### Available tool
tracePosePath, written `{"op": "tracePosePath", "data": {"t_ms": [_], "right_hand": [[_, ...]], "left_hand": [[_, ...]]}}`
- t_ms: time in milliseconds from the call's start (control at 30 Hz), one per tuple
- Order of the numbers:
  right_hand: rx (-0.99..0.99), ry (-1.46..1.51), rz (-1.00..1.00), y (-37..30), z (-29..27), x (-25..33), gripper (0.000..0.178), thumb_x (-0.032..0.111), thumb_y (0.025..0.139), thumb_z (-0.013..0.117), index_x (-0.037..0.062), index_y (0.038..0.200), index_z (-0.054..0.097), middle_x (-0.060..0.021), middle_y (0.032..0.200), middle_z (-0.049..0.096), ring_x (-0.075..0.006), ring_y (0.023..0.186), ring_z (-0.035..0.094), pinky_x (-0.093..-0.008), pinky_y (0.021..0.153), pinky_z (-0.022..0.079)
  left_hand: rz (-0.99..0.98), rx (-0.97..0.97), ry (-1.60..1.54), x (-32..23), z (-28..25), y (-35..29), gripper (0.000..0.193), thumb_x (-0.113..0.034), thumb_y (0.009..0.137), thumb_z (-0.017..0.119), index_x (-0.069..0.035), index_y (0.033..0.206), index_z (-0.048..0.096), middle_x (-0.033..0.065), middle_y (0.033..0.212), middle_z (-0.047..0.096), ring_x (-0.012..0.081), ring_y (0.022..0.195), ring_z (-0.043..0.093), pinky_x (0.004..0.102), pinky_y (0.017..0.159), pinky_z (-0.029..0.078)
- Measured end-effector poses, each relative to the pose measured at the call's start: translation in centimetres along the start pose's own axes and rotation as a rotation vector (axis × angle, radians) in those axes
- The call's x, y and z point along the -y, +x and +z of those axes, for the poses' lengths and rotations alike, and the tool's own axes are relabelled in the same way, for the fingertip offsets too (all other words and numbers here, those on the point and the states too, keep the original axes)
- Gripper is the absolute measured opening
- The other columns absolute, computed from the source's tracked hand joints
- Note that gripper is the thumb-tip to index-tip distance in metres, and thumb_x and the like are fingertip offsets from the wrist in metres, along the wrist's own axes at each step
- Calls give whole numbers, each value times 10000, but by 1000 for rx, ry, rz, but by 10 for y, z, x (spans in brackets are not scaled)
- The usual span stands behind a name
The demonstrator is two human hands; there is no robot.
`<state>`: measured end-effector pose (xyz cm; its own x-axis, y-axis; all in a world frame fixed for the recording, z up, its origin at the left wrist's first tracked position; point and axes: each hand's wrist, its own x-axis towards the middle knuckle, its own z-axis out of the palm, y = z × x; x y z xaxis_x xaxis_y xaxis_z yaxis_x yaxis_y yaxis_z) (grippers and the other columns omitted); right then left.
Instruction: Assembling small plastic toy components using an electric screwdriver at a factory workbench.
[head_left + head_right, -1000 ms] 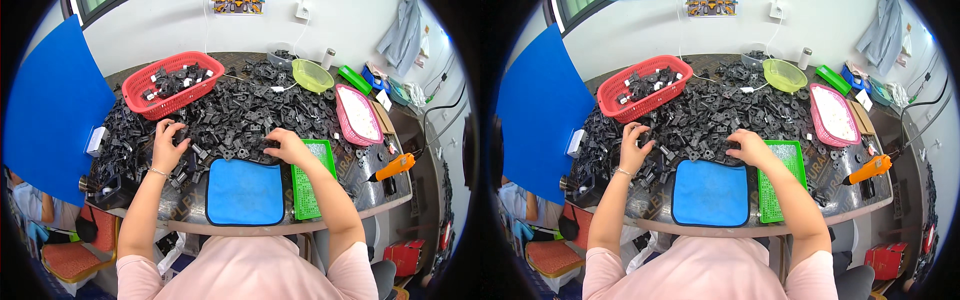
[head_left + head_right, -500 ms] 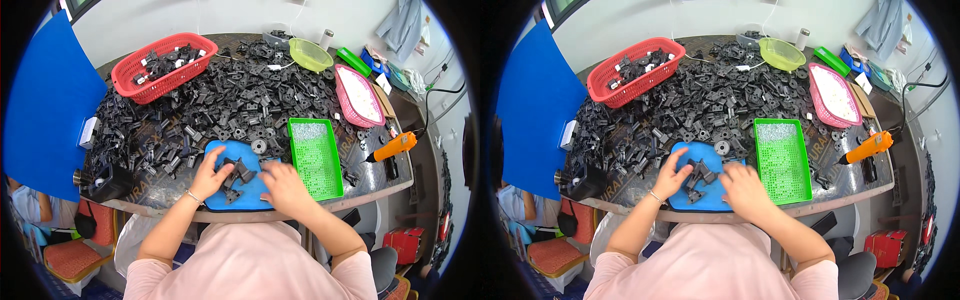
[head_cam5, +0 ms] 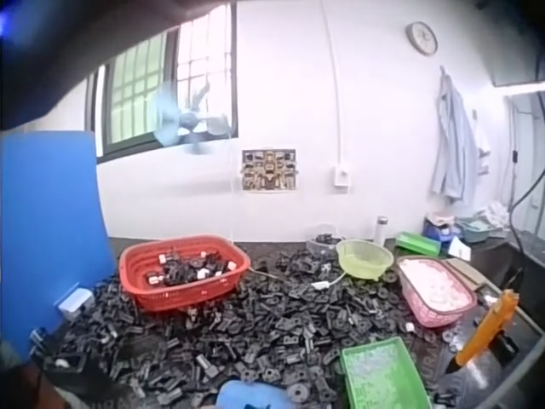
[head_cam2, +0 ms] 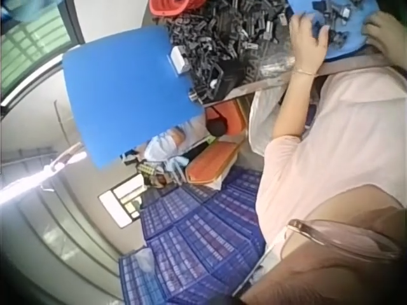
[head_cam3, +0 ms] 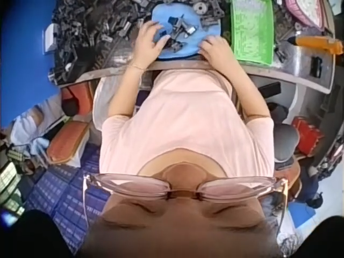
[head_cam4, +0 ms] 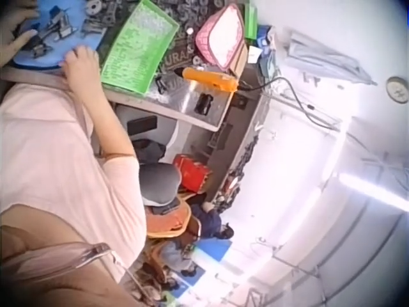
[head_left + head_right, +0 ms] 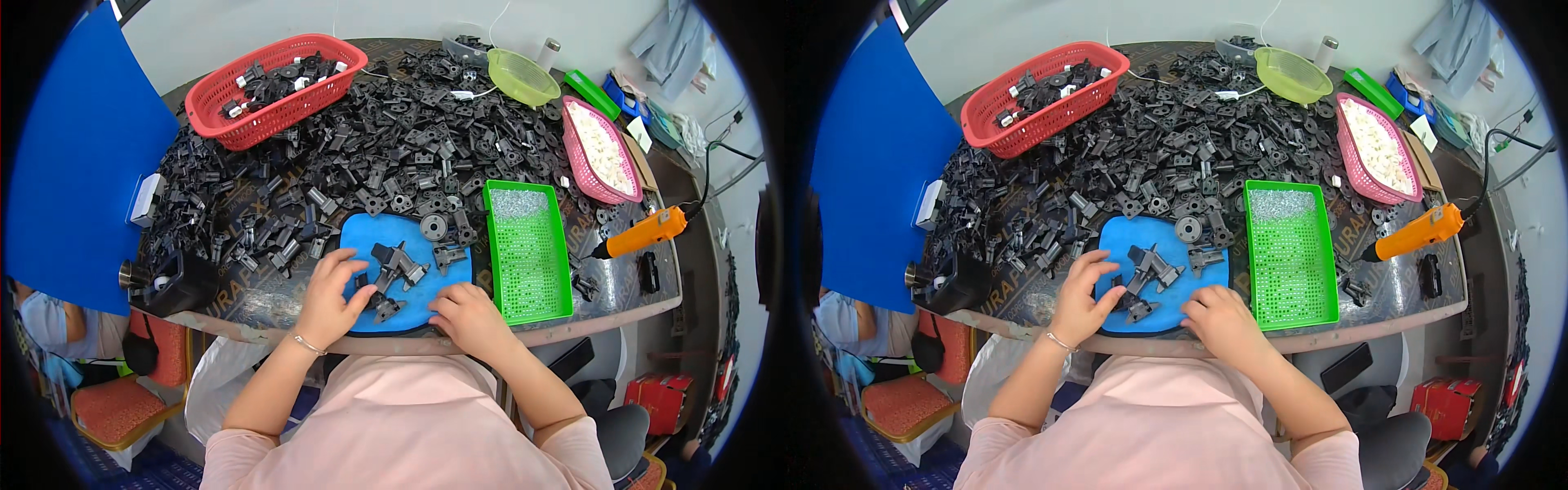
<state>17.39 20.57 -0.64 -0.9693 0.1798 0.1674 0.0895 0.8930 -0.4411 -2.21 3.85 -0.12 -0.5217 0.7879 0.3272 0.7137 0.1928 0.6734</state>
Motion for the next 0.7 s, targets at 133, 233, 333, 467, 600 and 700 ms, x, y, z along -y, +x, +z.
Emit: {"op": "tracePosePath", "data": {"t_ms": [133,233,333,467,600,700], "right_hand": [[162,117,68,16,-22,5,305,284,724,739,93,942,646,-72,998,586,-277,990,537,-389,865,423],[-108,-109,-12,36,-30,-2,315,298,727,738,91,947,648,-78,997,592,-285,1007,531,-389,864,421],[-177,-175,110,65,-38,-17,298,271,726,740,80,933,643,-85,988,590,-287,997,548,-389,841,444],[23,-181,267,78,-49,-20,311,231,714,749,69,950,629,-93,993,586,-287,972,574,-392,807,476],[171,-222,332,69,-50,-8,370,249,688,774,67,977,630,-101,989,584,-293,959,590,-385,788,498],[64,-180,285,59,-40,-20,377,241,683,780,73,989,638,-102,1010,587,-284,907,607,-377,759,504]], "left_hand": [[55,22,23,-14,17,26,343,-185,754,714,-38,1047,611,162,1111,566,339,1018,543,389,871,448],[62,71,76,-10,25,38,326,-195,765,699,-35,1037,622,150,1047,585,333,952,555,391,825,460],[-2,109,19,1,25,43,295,-178,776,685,-26,1022,630,147,984,604,314,875,581,373,780,477],[-330,-45,-382,24,9,34,202,-126,842,643,-3,1000,618,76,840,634,149,742,612,265,653,487],[-609,-132,-997,21,-13,20,126,-97,926,525,-47,1038,555,65,995,629,151,808,626,319,698,546],[-719,-49,-1119,10,-22,13,116,-95,927,509,-51,1029,540,91,1038,618,187,865,633,367,707,562]]}}
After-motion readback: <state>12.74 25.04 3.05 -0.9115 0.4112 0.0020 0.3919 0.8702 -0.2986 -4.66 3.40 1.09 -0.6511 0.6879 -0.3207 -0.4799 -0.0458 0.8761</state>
